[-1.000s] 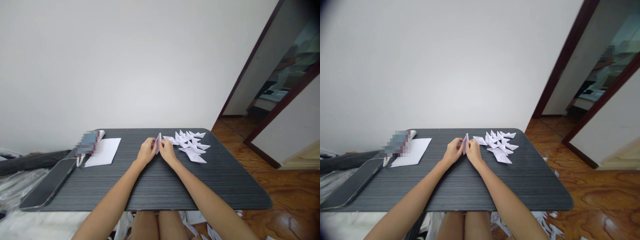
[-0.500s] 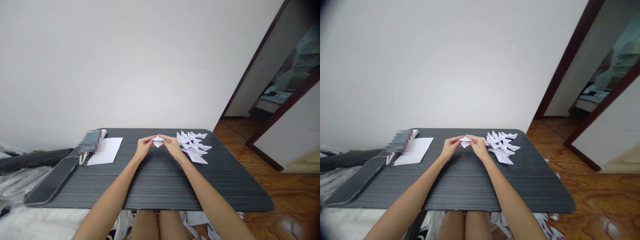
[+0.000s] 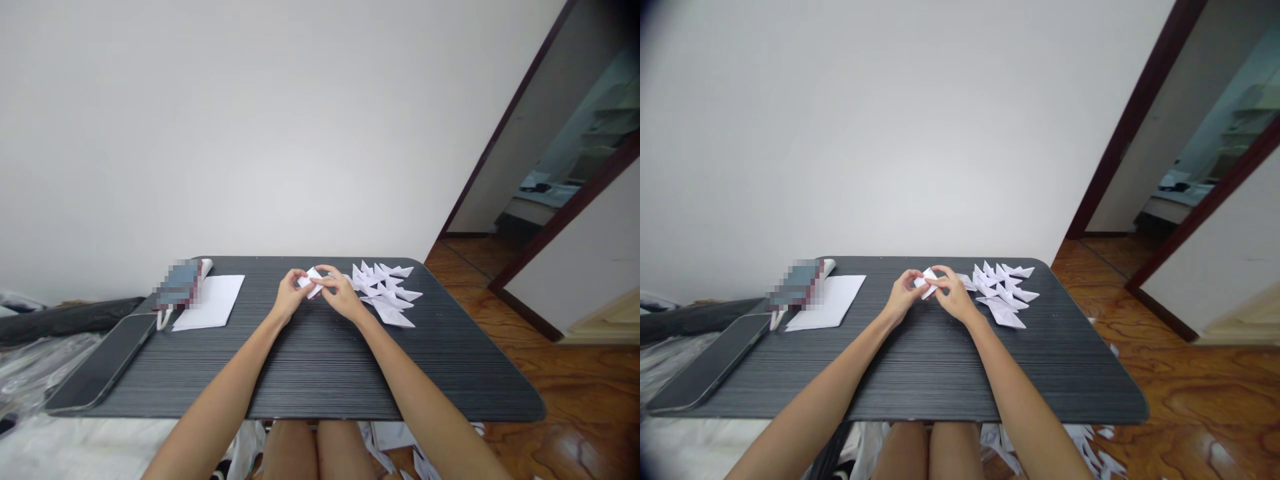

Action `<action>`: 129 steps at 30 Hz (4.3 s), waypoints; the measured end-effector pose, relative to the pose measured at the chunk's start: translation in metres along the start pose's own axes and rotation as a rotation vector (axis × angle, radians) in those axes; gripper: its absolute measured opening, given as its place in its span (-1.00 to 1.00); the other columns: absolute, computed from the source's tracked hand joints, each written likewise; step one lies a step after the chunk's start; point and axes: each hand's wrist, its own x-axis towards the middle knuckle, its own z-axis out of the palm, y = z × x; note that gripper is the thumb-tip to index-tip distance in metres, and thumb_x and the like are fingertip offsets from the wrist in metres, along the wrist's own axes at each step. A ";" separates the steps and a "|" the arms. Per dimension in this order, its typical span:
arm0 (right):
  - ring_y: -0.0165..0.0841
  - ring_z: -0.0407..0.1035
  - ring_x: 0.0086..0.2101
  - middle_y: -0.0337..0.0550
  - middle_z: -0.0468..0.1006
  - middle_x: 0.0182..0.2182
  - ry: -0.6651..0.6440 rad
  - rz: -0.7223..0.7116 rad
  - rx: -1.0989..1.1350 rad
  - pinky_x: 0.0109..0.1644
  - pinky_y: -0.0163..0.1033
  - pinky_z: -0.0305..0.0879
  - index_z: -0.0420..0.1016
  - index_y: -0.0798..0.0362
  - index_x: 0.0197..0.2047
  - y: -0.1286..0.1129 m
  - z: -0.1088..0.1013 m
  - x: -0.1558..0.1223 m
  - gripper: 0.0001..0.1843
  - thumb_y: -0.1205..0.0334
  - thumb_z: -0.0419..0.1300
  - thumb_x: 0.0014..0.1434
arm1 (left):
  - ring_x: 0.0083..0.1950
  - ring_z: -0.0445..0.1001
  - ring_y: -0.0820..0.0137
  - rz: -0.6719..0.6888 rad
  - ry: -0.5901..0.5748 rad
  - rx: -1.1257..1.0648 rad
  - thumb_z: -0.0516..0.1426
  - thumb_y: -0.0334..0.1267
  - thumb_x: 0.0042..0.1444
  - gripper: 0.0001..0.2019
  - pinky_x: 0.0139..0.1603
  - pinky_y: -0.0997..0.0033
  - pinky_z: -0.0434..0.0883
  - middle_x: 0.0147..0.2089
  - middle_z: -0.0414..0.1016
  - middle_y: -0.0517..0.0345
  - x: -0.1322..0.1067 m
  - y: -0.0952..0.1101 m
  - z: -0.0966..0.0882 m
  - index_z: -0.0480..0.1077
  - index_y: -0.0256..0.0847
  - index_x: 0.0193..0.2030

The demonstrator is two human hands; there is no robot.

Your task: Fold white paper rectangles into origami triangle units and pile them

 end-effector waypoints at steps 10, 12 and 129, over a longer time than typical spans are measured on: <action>-0.30 0.40 -0.41 -0.03 0.52 -0.43 0.223 0.350 0.221 -0.31 -0.22 0.32 0.47 0.20 -0.37 0.017 0.005 0.005 -0.69 0.14 0.20 -0.16 | -0.44 0.46 0.45 0.088 -0.197 0.174 0.13 -0.27 -0.10 -0.55 -0.46 0.47 0.44 -0.20 0.32 0.08 -0.006 -0.005 0.002 0.09 -0.20 -0.05; -0.32 0.39 -0.44 -0.06 0.52 -0.46 0.229 0.340 0.206 -0.35 -0.24 0.31 0.47 0.18 -0.42 0.019 0.005 0.005 -0.73 0.14 0.18 -0.15 | -0.44 0.46 0.44 0.090 -0.218 0.189 0.12 -0.28 -0.09 -0.56 -0.47 0.48 0.43 -0.20 0.33 0.07 -0.007 -0.006 0.002 0.09 -0.20 -0.04; -0.41 0.33 -0.52 -0.19 0.49 -0.55 0.181 0.342 0.343 -0.35 -0.22 0.30 0.45 0.10 -0.52 0.000 -0.019 0.007 -0.75 0.12 0.28 -0.28 | -0.38 0.47 0.33 0.093 0.090 0.100 0.18 -0.19 -0.19 -0.76 -0.28 0.33 0.43 -0.39 0.52 0.06 -0.006 0.010 0.000 0.46 -0.32 -0.40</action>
